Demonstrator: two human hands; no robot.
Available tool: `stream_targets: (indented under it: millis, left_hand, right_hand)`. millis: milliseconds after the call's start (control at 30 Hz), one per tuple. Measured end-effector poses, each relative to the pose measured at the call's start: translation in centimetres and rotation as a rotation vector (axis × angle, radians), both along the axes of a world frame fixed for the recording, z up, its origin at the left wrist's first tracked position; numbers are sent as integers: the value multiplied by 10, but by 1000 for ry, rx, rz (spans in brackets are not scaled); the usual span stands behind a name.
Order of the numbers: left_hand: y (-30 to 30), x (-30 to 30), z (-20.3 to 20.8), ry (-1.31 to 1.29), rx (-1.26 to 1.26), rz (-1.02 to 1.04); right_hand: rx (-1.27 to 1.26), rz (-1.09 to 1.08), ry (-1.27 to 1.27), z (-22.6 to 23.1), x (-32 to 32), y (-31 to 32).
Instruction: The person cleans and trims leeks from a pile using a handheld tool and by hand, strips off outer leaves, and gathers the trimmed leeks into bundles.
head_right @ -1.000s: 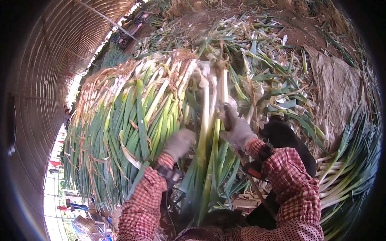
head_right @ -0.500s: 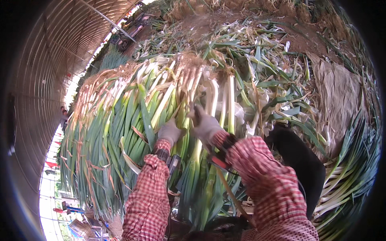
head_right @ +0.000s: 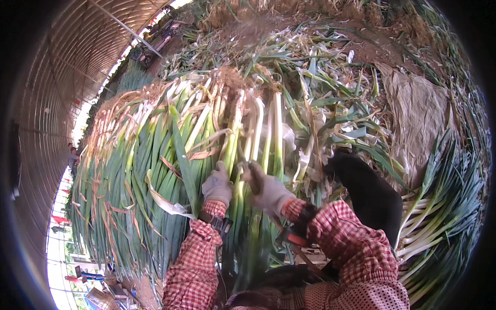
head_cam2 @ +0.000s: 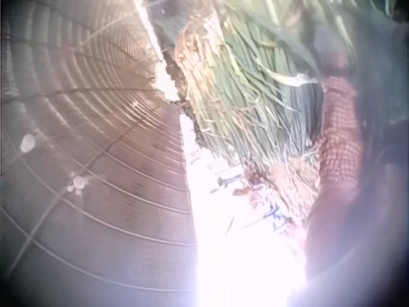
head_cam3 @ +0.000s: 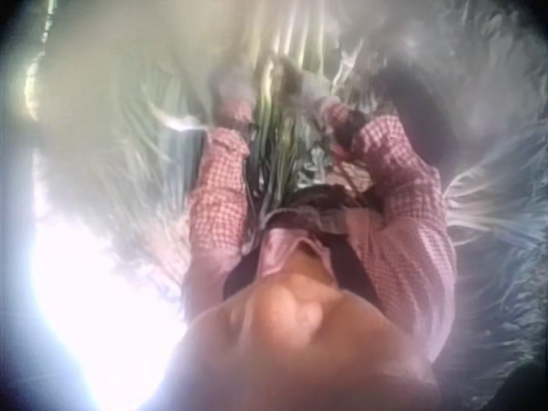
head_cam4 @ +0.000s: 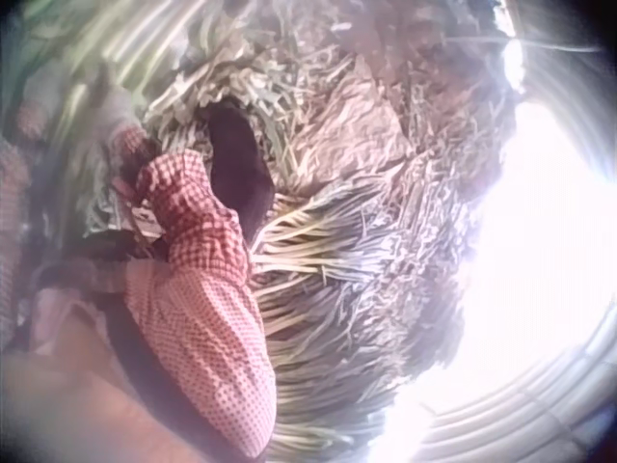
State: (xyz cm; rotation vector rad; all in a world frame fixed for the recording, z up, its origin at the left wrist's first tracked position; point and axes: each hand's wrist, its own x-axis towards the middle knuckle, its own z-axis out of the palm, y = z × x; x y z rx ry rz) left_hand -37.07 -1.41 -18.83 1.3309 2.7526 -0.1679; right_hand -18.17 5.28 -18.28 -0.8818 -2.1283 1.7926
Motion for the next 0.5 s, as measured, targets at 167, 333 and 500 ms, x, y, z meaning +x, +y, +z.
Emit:
stream_targets:
  millis: [167,333,500]
  left_hand:
    - [-14,13,15,71,-23,-39]
    - [-14,21,25,-45,-120,39]
    - [-31,5,60,-601,140,93]
  right_hand:
    - [39,-72,-44,0,-48,54]
    - [81,-205,-148,6,-83,110]
    - [133,-167,28,-26,-53,87]
